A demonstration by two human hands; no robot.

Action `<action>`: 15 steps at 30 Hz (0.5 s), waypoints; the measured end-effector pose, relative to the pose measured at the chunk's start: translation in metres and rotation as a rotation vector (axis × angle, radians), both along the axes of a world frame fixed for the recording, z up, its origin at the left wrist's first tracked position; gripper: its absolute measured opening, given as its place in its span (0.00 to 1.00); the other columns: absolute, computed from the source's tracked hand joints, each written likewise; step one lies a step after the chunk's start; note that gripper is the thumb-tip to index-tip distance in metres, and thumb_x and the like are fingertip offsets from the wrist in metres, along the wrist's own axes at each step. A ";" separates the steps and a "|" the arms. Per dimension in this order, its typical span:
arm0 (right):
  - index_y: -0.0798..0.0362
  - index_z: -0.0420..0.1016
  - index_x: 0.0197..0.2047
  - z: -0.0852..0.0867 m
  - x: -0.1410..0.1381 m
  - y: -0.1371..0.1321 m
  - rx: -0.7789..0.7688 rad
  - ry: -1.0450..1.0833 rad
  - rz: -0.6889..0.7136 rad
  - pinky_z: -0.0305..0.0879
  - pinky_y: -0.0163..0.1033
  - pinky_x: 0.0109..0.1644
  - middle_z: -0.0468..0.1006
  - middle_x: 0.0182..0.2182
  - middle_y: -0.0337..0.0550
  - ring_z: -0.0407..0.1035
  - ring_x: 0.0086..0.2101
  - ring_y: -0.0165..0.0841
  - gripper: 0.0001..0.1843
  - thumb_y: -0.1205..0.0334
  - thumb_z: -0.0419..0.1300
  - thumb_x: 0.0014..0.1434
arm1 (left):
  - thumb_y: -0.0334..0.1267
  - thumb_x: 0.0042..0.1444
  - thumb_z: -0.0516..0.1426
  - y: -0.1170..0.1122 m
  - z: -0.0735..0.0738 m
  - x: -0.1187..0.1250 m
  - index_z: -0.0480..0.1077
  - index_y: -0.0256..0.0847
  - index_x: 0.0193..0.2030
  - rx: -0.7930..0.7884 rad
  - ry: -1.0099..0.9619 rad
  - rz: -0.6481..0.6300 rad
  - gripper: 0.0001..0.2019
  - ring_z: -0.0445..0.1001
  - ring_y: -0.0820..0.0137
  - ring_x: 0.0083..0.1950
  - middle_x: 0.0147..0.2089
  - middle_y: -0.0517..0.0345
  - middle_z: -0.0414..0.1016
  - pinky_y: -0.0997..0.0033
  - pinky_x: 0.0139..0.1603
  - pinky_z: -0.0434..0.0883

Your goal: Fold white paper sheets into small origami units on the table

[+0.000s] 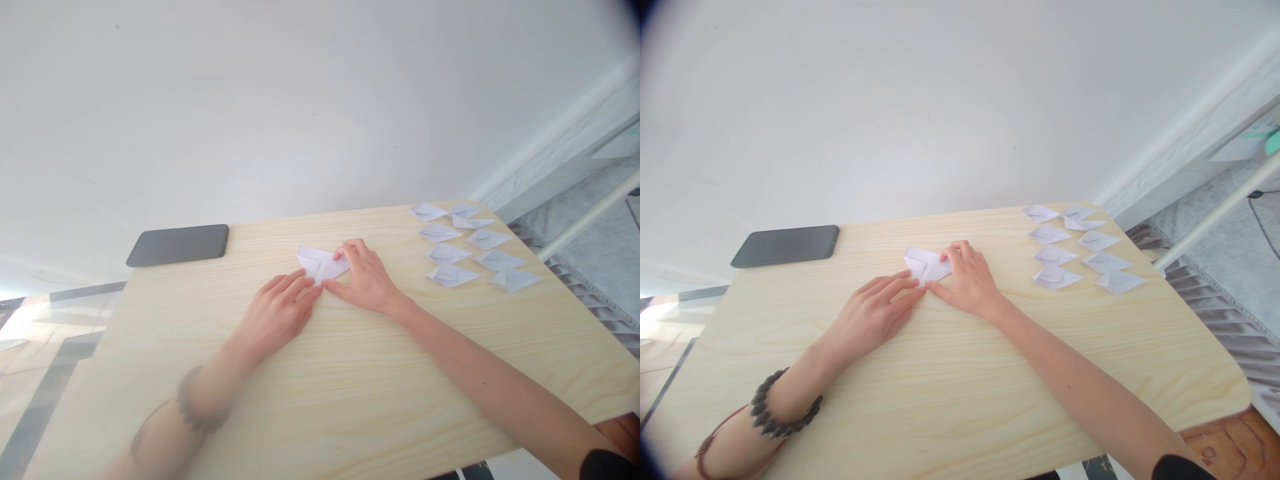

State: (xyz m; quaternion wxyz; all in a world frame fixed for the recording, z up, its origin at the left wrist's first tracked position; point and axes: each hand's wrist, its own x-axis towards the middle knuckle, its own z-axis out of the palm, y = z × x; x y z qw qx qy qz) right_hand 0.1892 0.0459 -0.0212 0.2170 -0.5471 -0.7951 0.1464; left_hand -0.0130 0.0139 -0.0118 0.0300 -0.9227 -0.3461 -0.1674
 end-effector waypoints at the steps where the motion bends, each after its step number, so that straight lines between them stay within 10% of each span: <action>1: 0.51 0.62 0.43 0.000 0.000 0.000 -0.001 0.000 0.000 0.58 0.46 0.47 0.63 0.42 0.46 0.63 0.42 0.38 0.22 0.49 0.59 0.47 | 0.30 0.56 0.51 0.000 0.000 0.000 0.68 0.38 0.47 0.002 0.001 -0.003 0.13 0.68 0.59 0.53 0.46 0.51 0.73 0.59 0.46 0.71; 15: 0.48 0.62 0.44 0.012 0.021 0.011 -0.239 0.293 0.076 0.63 0.37 0.41 0.60 0.43 0.41 0.61 0.31 0.26 0.17 0.70 0.52 0.50 | 0.30 0.56 0.51 -0.001 0.001 0.000 0.69 0.39 0.45 -0.018 -0.007 0.016 0.11 0.68 0.60 0.53 0.46 0.53 0.73 0.60 0.46 0.71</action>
